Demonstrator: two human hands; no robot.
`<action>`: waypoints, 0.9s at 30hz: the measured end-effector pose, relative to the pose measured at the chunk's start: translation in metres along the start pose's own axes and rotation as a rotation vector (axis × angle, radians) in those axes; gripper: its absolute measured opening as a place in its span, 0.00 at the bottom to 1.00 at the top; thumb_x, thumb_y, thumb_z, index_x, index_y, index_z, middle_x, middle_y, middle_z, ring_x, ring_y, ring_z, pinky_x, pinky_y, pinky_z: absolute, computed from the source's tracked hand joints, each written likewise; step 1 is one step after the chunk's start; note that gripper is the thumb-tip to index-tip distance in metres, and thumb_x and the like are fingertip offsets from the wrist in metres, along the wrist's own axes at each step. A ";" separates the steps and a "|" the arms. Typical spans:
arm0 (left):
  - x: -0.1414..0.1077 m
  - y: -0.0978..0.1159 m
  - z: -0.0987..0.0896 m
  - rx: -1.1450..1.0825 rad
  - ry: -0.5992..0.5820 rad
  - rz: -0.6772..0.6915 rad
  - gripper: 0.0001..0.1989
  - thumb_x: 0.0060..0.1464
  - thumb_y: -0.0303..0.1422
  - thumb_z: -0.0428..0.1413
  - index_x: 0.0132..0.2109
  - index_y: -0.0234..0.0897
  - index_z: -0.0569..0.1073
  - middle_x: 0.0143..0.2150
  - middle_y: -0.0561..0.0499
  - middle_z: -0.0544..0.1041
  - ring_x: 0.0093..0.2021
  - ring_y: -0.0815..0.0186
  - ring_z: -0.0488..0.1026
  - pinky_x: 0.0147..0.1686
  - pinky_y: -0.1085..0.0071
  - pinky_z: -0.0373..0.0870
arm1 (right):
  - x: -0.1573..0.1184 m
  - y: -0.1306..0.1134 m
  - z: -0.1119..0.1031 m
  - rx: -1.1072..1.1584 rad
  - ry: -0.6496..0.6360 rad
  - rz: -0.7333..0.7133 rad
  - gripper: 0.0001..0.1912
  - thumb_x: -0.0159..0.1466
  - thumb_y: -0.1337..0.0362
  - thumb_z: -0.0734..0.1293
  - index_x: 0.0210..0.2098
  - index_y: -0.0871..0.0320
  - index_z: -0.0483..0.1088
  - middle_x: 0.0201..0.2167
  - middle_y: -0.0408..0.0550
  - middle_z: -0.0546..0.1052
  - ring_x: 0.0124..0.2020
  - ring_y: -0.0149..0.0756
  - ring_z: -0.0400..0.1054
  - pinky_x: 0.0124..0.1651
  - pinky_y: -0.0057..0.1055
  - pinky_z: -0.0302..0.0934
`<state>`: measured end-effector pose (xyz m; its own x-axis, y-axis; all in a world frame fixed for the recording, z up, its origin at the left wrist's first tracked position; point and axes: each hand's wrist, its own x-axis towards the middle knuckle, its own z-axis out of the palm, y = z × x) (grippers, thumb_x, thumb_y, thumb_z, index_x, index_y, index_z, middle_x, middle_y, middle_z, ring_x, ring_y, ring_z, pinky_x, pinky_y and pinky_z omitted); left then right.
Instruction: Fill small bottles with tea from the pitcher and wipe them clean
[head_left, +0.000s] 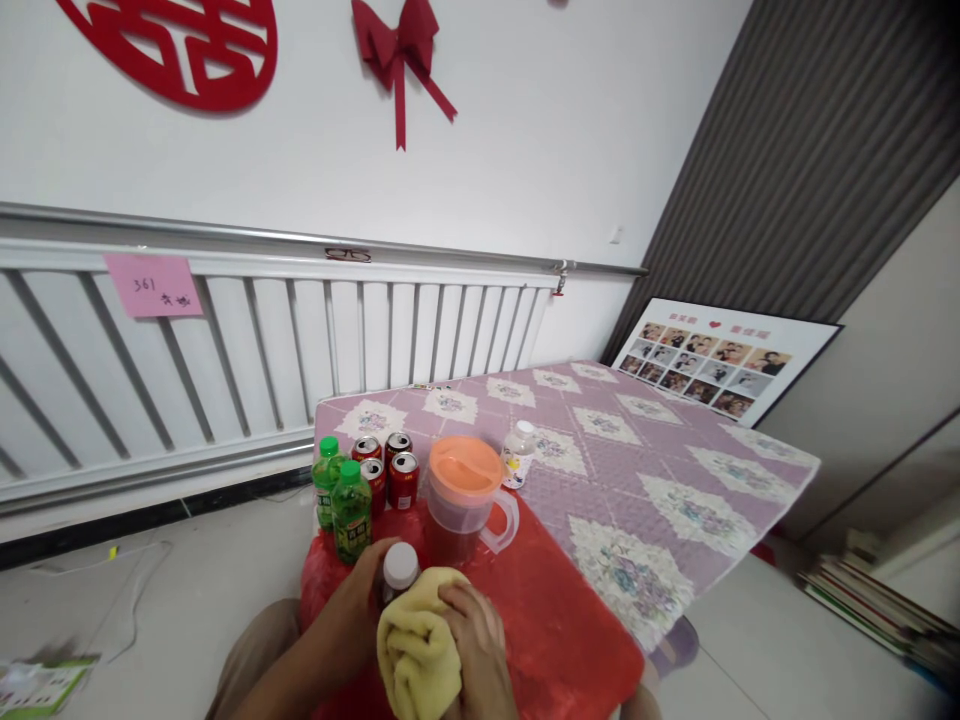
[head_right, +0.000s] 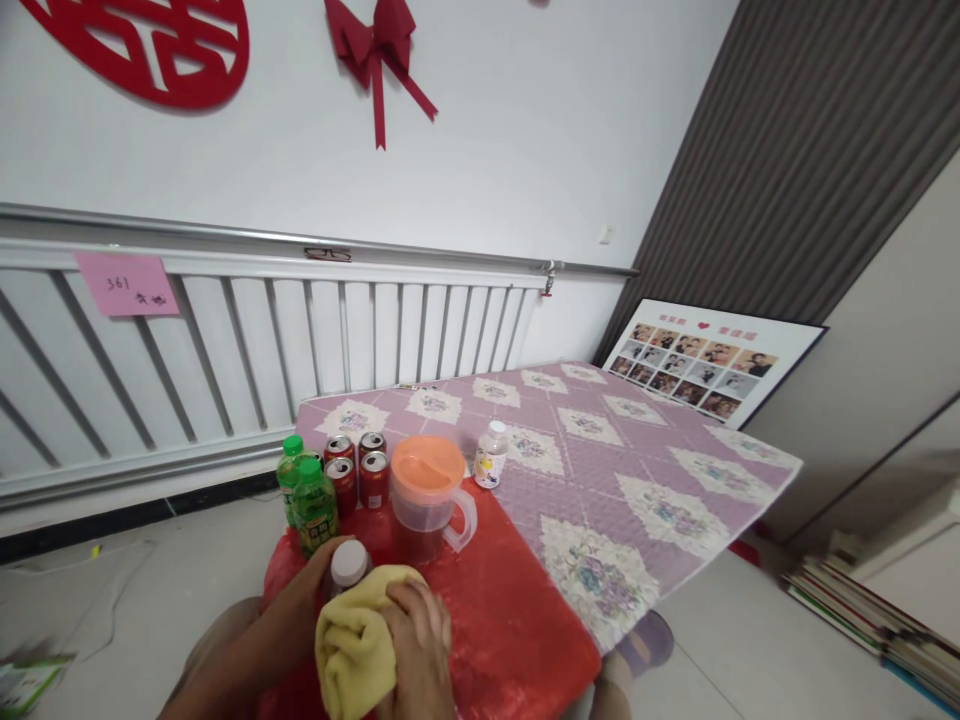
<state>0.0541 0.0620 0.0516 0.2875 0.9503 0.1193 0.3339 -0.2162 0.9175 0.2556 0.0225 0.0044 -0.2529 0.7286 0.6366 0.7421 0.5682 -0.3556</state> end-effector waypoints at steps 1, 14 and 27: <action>0.000 0.004 -0.004 0.000 -0.016 -0.029 0.34 0.45 0.32 0.64 0.58 0.37 0.61 0.56 0.42 0.73 0.54 0.55 0.72 0.56 0.62 0.69 | -0.006 0.006 0.002 -0.011 -0.059 0.013 0.23 0.57 0.60 0.70 0.53 0.47 0.69 0.51 0.48 0.77 0.54 0.51 0.70 0.54 0.45 0.62; -0.003 0.006 -0.013 -0.058 0.015 -0.160 0.40 0.37 0.23 0.59 0.60 0.39 0.59 0.63 0.41 0.66 0.63 0.51 0.64 0.63 0.55 0.61 | 0.009 -0.026 -0.014 0.964 0.335 0.925 0.40 0.59 0.49 0.69 0.65 0.57 0.54 0.56 0.56 0.74 0.53 0.47 0.71 0.53 0.38 0.66; -0.001 0.021 -0.032 -0.072 -0.240 -0.173 0.35 0.40 0.22 0.56 0.59 0.40 0.64 0.53 0.51 0.76 0.54 0.58 0.71 0.55 0.64 0.68 | 0.016 -0.015 -0.003 1.070 -0.027 1.085 0.36 0.54 0.42 0.71 0.53 0.59 0.69 0.47 0.57 0.80 0.47 0.52 0.75 0.50 0.43 0.67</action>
<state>0.0324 0.0632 0.0827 0.4386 0.8897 -0.1264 0.3344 -0.0310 0.9419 0.2420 0.0242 0.0215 0.0819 0.9626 -0.2583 -0.2100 -0.2367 -0.9486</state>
